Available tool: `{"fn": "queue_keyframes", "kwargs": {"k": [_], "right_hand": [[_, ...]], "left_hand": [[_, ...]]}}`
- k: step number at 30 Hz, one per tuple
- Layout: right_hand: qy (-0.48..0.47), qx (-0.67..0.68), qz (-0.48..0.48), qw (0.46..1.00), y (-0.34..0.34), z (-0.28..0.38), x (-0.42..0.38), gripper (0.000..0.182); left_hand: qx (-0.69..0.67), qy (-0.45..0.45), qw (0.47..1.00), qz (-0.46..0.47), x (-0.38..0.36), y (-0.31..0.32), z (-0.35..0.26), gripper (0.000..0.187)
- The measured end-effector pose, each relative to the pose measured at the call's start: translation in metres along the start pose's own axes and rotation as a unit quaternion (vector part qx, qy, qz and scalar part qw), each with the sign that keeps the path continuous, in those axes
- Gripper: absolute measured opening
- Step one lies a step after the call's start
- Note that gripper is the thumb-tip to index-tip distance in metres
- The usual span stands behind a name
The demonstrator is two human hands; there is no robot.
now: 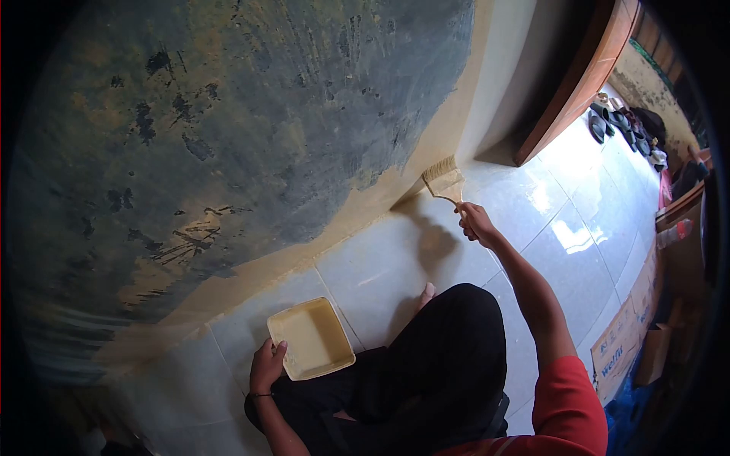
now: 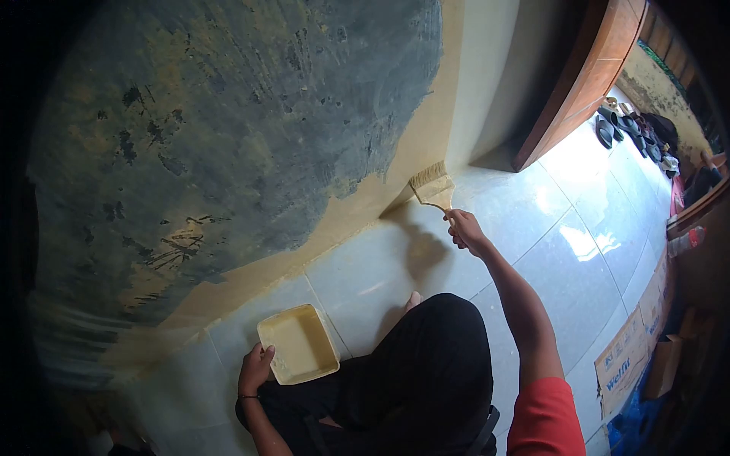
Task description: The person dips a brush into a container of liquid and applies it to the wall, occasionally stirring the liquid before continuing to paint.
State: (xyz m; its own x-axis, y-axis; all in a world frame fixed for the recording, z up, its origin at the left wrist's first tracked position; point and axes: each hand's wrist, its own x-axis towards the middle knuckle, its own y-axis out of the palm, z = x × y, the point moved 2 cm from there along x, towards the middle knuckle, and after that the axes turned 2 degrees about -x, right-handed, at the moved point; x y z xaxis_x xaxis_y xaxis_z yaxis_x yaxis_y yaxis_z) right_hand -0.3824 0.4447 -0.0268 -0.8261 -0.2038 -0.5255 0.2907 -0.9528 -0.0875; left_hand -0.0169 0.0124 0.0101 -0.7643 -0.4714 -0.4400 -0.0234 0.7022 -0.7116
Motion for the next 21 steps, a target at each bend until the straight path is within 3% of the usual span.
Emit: {"fn": "queue_keyframes", "kwargs": {"k": [21], "right_hand": [[0.081, -0.122, -0.017, 0.989, -0.004, -0.003, 0.013, 0.032]], "left_hand": [[-0.008, -0.003, 1.000, -0.002, -0.002, -0.001, -0.004, 0.040]]}}
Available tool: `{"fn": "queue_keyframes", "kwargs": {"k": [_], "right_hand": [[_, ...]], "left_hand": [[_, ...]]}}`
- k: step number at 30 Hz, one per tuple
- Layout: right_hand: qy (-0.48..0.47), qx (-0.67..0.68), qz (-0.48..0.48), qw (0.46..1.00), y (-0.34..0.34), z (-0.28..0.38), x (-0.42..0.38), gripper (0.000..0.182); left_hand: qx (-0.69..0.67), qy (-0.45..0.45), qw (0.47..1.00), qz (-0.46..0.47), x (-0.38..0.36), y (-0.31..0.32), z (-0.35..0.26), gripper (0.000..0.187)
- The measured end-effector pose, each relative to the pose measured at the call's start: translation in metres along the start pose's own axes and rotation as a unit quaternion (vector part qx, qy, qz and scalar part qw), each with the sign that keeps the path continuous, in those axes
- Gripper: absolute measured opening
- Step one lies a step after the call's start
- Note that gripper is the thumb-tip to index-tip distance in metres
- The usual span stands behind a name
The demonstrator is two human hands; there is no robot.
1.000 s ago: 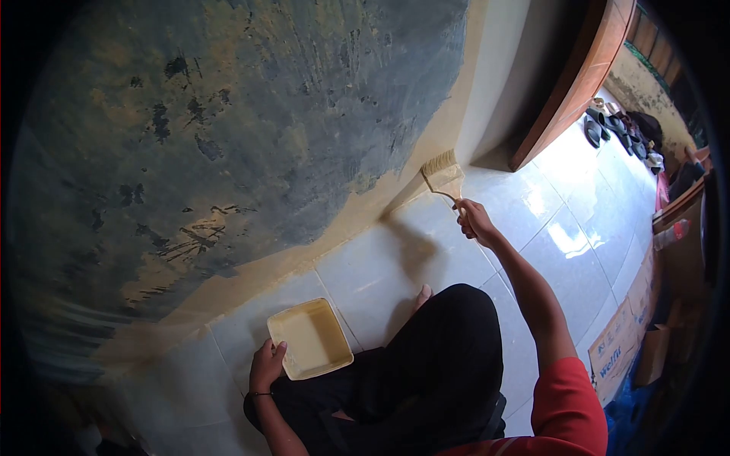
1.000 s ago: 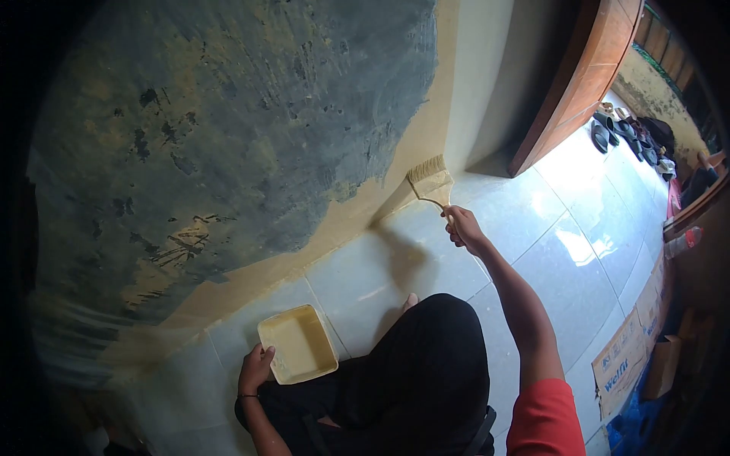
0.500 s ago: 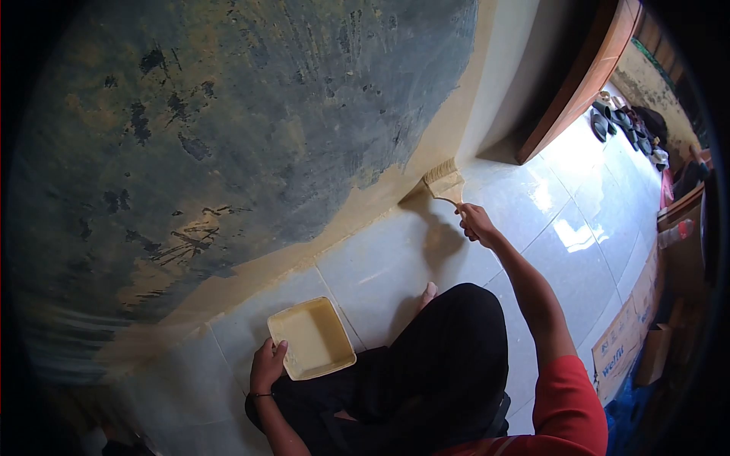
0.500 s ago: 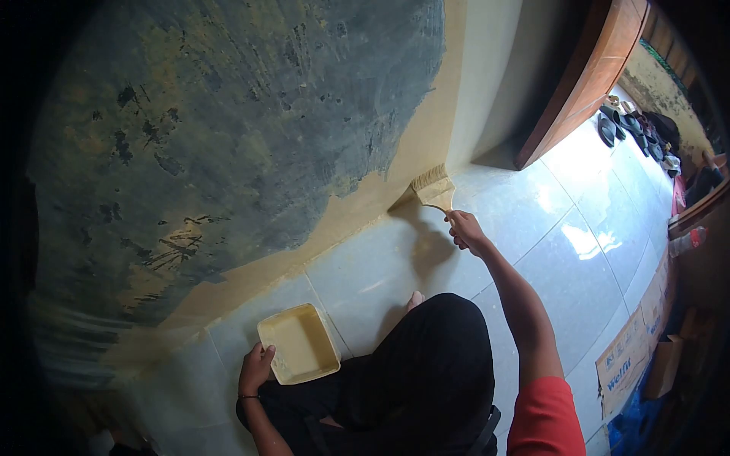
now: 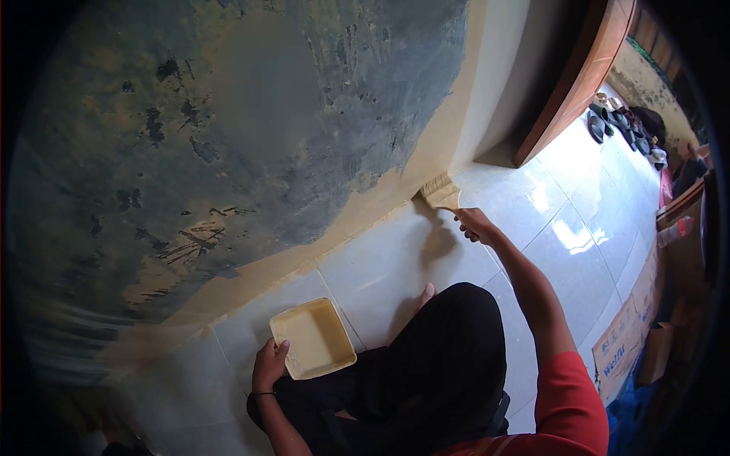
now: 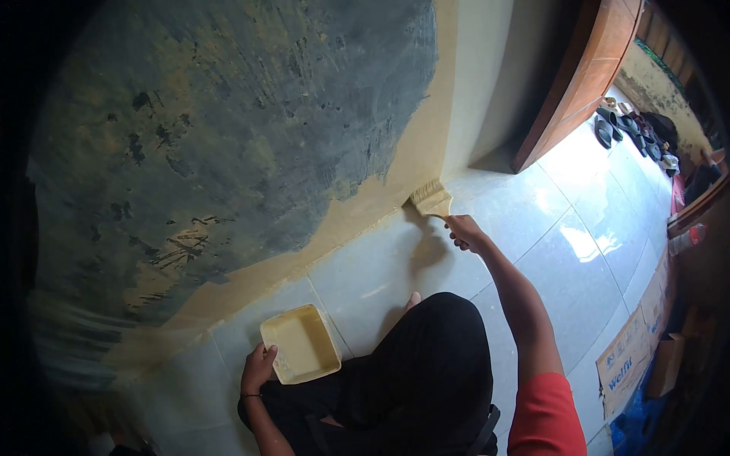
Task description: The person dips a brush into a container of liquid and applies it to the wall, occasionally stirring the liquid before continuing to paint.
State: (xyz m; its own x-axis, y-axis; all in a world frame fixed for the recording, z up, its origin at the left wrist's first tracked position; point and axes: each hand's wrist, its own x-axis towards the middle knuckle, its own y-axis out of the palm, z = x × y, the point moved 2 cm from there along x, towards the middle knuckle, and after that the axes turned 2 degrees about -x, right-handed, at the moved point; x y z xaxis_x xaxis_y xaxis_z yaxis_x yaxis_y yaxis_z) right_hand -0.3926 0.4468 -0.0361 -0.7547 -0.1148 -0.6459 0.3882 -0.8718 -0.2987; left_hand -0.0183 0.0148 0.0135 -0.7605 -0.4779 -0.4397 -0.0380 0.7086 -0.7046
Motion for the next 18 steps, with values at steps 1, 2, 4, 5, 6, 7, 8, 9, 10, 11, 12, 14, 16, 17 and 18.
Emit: {"fn": "queue_keyframes", "kwargs": {"k": [1, 2, 4, 5, 6, 7, 8, 9, 10, 11, 12, 14, 16, 17, 18], "right_hand": [[-0.003, 0.000, -0.001, 1.000, 0.000, 0.001, 0.000, 0.032], [0.013, -0.006, -0.001, 1.000, 0.000, 0.002, -0.001, 0.031], [0.024, -0.014, 0.000, 1.000, 0.003, 0.004, -0.003, 0.030], [0.023, -0.009, -0.009, 1.000, 0.005, 0.004, -0.004, 0.029], [0.022, -0.004, -0.017, 1.000, 0.007, 0.005, -0.006, 0.027], [0.021, 0.006, -0.019, 1.000, 0.007, 0.005, -0.008, 0.025], [0.015, 0.003, -0.019, 1.000, 0.008, 0.005, -0.011, 0.025], [0.014, 0.009, -0.027, 0.999, 0.010, 0.005, -0.014, 0.025], [0.014, 0.015, -0.036, 0.999, 0.011, 0.006, -0.019, 0.024], [0.019, 0.015, -0.038, 0.999, 0.012, 0.007, -0.024, 0.023], [0.014, 0.011, -0.040, 0.999, 0.012, 0.009, -0.030, 0.023], [0.002, -0.014, -0.046, 0.999, 0.013, 0.017, -0.052, 0.024], [-0.015, -0.056, -0.048, 0.997, 0.016, 0.028, -0.074, 0.028], [-0.052, -0.102, -0.048, 0.992, 0.020, 0.037, -0.087, 0.030], [-0.088, -0.150, -0.043, 0.984, 0.027, 0.044, -0.100, 0.033]], "left_hand": [[-0.003, 0.002, 1.000, -0.003, -0.001, -0.001, -0.002, 0.041], [-0.005, 0.005, 1.000, -0.006, -0.002, -0.001, -0.001, 0.041], [0.000, 0.011, 1.000, -0.011, -0.003, 0.000, 0.002, 0.042], [-0.003, 0.012, 1.000, -0.016, -0.003, -0.001, 0.003, 0.042], [0.003, 0.010, 1.000, -0.012, -0.004, -0.001, 0.004, 0.043], [0.008, 0.008, 1.000, -0.008, -0.005, -0.001, 0.004, 0.044], [0.004, 0.009, 1.000, -0.013, -0.006, -0.003, 0.003, 0.044], [0.005, 0.003, 1.000, 0.001, -0.007, -0.004, 0.003, 0.044], [0.006, -0.003, 1.000, 0.016, -0.008, -0.004, 0.004, 0.045], [0.000, -0.001, 1.000, 0.012, -0.008, -0.004, 0.007, 0.045], [0.003, 0.001, 1.000, 0.014, -0.007, -0.003, 0.011, 0.044], [-0.002, 0.002, 1.000, 0.016, -0.005, -0.002, 0.020, 0.044], [-0.010, 0.009, 1.000, 0.028, -0.003, 0.000, 0.026, 0.043], [-0.016, 0.018, 0.999, 0.027, -0.010, -0.005, 0.016, 0.042], [-0.018, 0.031, 0.999, 0.025, -0.007, -0.003, 0.019, 0.043]]}}
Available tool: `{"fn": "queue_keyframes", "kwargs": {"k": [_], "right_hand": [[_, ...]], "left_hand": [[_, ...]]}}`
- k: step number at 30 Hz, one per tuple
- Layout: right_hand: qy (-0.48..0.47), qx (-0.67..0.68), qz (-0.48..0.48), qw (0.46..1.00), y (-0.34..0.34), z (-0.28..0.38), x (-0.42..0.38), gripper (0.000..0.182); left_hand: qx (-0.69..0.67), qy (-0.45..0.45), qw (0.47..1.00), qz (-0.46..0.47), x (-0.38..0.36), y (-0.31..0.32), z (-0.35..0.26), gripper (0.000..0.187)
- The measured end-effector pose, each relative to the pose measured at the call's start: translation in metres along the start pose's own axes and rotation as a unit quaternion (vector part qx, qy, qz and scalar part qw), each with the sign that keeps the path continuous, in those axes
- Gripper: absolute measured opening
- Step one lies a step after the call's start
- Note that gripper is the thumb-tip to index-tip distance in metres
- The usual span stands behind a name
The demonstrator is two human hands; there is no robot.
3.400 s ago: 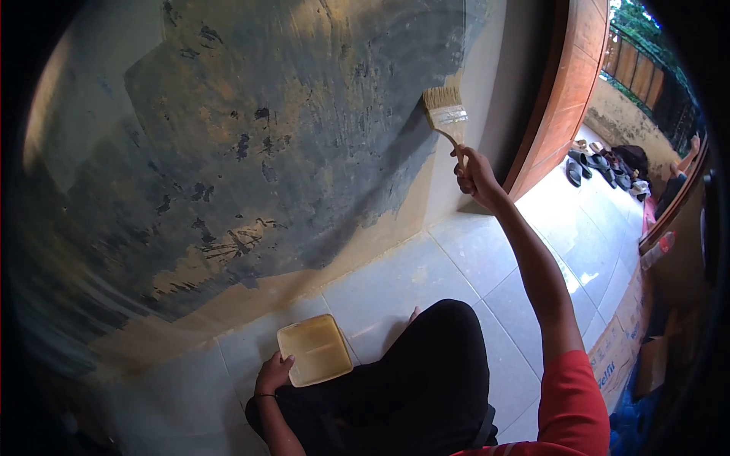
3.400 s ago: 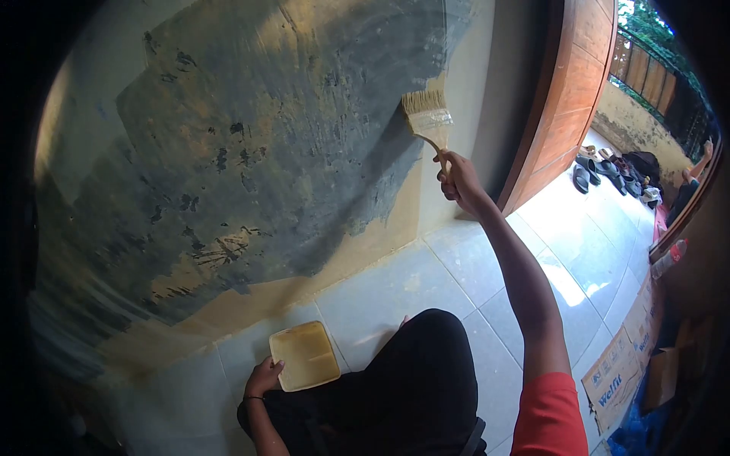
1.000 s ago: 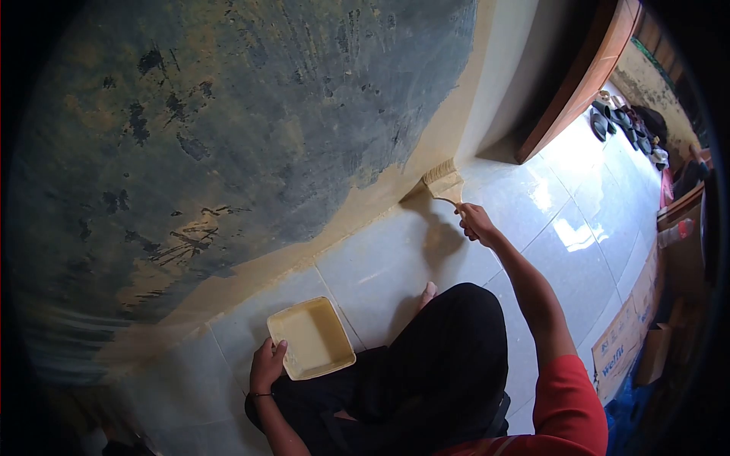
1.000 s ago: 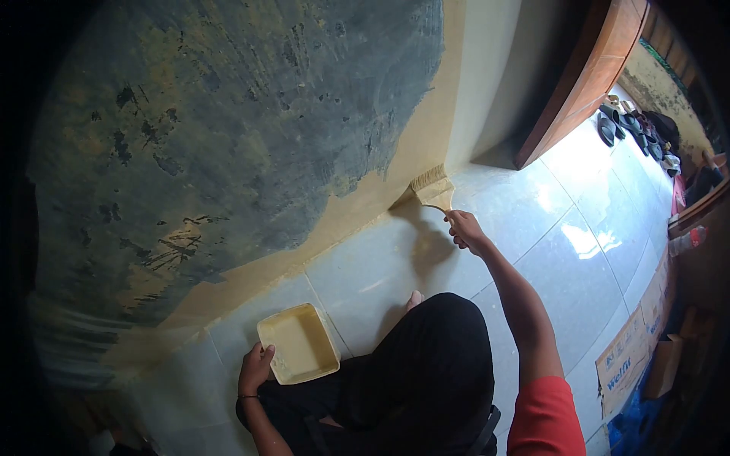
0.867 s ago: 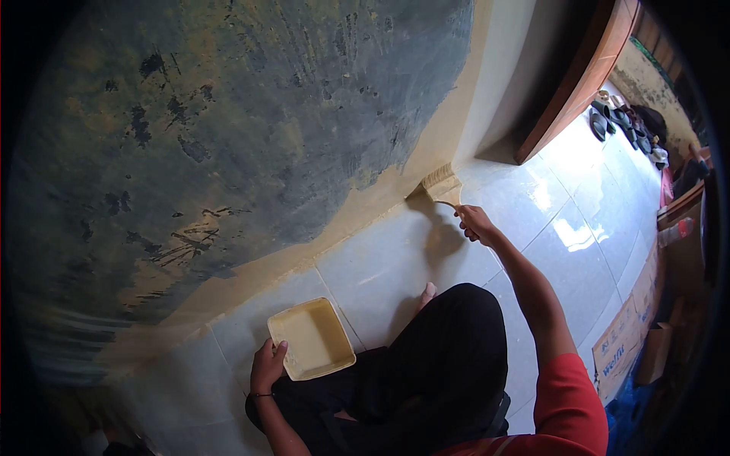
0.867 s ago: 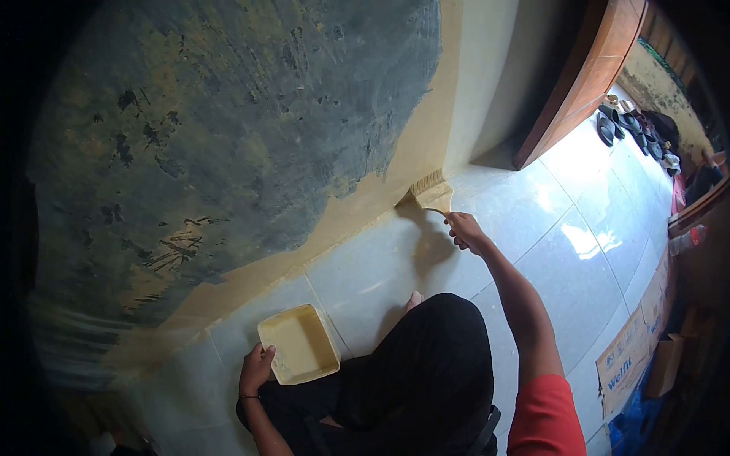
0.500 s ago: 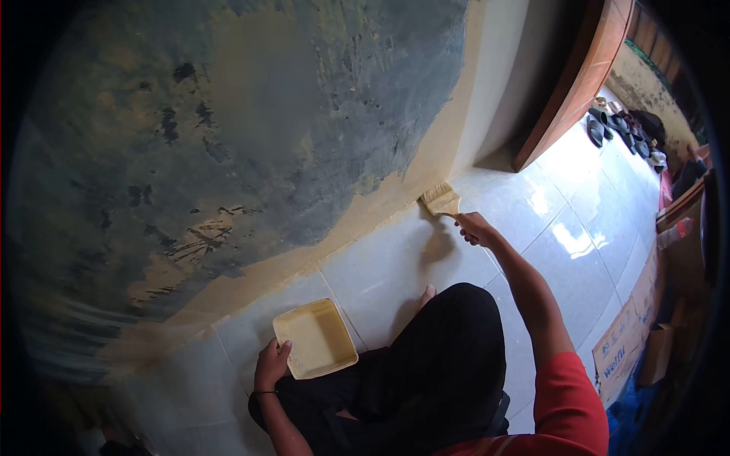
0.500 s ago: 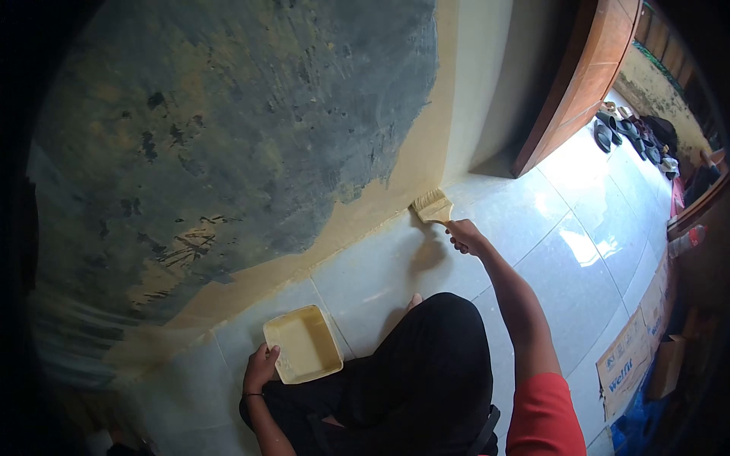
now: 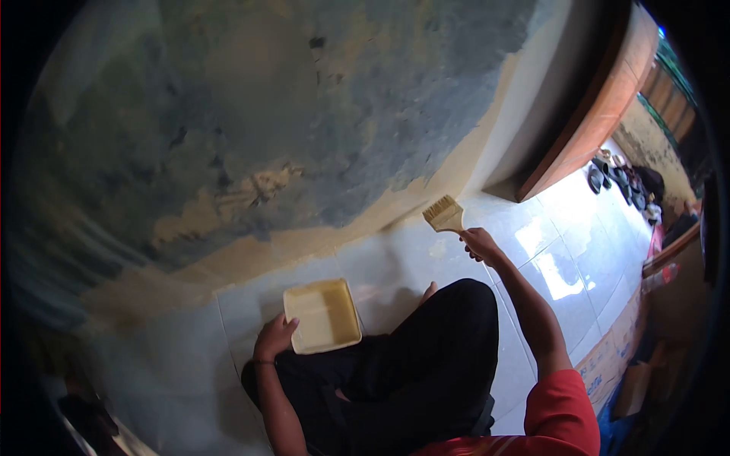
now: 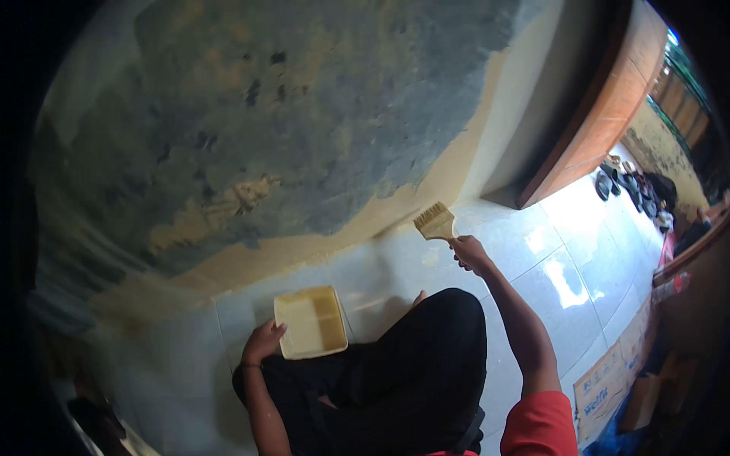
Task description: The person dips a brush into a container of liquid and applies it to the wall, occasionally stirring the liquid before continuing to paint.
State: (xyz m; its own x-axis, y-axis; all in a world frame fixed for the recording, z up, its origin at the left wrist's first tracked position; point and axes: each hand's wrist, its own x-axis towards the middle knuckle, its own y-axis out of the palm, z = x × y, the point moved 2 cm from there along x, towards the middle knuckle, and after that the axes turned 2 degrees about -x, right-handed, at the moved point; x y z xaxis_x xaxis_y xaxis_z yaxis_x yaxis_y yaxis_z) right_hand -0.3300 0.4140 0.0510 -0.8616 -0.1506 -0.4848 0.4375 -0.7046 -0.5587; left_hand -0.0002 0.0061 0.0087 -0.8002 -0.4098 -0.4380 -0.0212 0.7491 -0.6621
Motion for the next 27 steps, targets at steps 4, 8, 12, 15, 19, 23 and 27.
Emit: {"fn": "queue_keyframes", "kwargs": {"k": [4, 8, 12, 15, 19, 23, 27], "right_hand": [[-0.115, -0.154, 0.022, 0.981, 0.025, 0.070, -0.060, 0.043], [-0.183, -0.175, 0.124, 0.960, 0.083, 0.113, -0.095, 0.041], [-0.167, -0.231, 0.295, 0.912, 0.149, 0.132, -0.116, 0.038], [-0.174, -0.282, 0.356, 0.873, 0.191, 0.122, -0.113, 0.038], [-0.152, -0.323, 0.371, 0.857, 0.206, 0.110, -0.109, 0.034], [-0.229, -0.361, 0.296, 0.854, 0.209, 0.103, -0.107, 0.030], [-0.272, -0.363, 0.278, 0.847, 0.221, 0.102, -0.103, 0.029]], "left_hand": [[-0.023, 0.055, 0.998, -0.013, -0.004, -0.003, 0.000, 0.043], [-0.011, 0.074, 0.996, -0.057, -0.006, 0.000, 0.009, 0.038], [0.023, 0.008, 0.999, -0.042, -0.010, -0.005, 0.008, 0.038], [0.010, 0.015, 0.998, -0.054, -0.008, -0.002, 0.013, 0.035], [0.013, 0.008, 0.999, -0.045, -0.006, -0.005, 0.009, 0.033], [0.043, 0.003, 0.998, -0.045, 0.001, -0.006, 0.006, 0.029], [0.049, 0.009, 0.997, -0.059, 0.004, -0.008, 0.006, 0.025]]}}
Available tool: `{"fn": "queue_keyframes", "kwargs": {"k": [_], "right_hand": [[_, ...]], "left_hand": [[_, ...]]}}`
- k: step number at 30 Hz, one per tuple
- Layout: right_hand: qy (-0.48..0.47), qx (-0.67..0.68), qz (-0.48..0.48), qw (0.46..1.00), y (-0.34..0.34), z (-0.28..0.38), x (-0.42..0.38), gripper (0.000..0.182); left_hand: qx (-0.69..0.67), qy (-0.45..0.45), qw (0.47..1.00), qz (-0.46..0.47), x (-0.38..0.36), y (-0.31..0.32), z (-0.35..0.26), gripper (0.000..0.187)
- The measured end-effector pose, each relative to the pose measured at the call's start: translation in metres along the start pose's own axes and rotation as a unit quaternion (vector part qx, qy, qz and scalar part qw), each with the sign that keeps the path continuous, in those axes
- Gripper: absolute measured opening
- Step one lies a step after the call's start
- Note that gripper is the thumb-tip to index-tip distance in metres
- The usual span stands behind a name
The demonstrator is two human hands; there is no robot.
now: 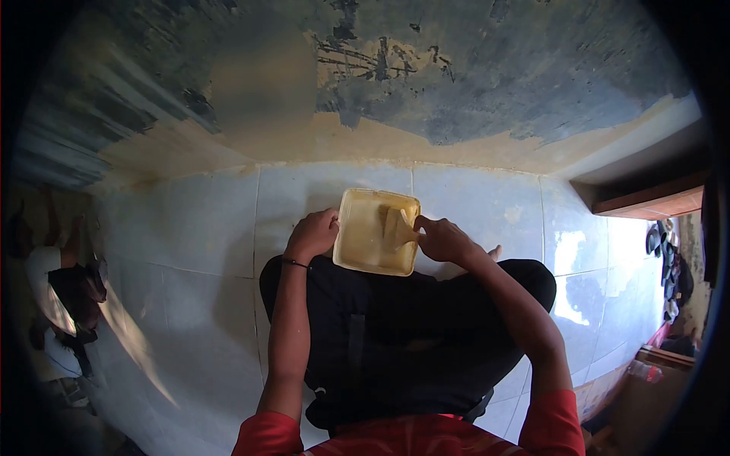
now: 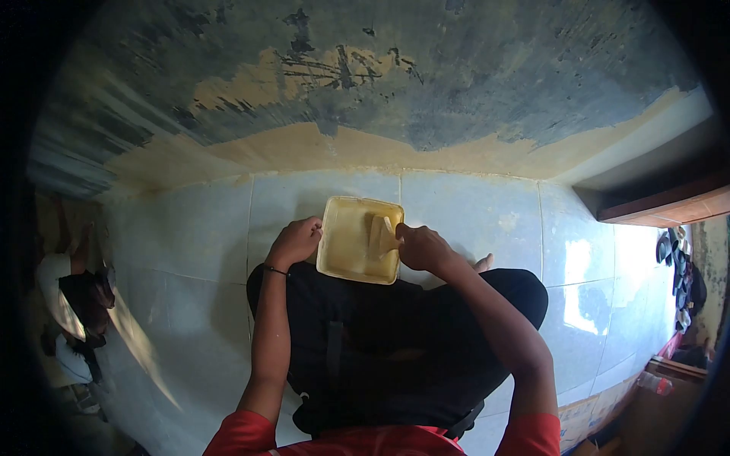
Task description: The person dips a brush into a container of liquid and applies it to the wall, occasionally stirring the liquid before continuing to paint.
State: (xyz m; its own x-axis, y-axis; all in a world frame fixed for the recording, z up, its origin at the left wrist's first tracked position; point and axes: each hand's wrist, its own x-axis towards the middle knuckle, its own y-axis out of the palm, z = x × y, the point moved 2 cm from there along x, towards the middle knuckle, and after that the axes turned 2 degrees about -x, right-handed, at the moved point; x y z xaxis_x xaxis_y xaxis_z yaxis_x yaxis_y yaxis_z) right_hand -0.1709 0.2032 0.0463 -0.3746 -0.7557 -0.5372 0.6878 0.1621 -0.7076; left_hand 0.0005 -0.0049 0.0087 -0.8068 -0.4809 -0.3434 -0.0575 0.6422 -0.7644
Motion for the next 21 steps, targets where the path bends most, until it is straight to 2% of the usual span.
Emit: {"fn": "queue_keyframes", "kwargs": {"k": [7, 21], "right_hand": [[-0.011, 0.011, -0.015, 1.000, 0.016, 0.001, 0.022, 0.028], [-0.072, 0.150, -0.021, 0.986, 0.034, 0.009, 0.027, 0.025]], "left_hand": [[-0.023, 0.007, 1.000, -0.017, 0.002, 0.001, 0.002, 0.020], [-0.026, 0.014, 0.999, -0.025, 0.004, -0.002, -0.001, 0.023]]}}
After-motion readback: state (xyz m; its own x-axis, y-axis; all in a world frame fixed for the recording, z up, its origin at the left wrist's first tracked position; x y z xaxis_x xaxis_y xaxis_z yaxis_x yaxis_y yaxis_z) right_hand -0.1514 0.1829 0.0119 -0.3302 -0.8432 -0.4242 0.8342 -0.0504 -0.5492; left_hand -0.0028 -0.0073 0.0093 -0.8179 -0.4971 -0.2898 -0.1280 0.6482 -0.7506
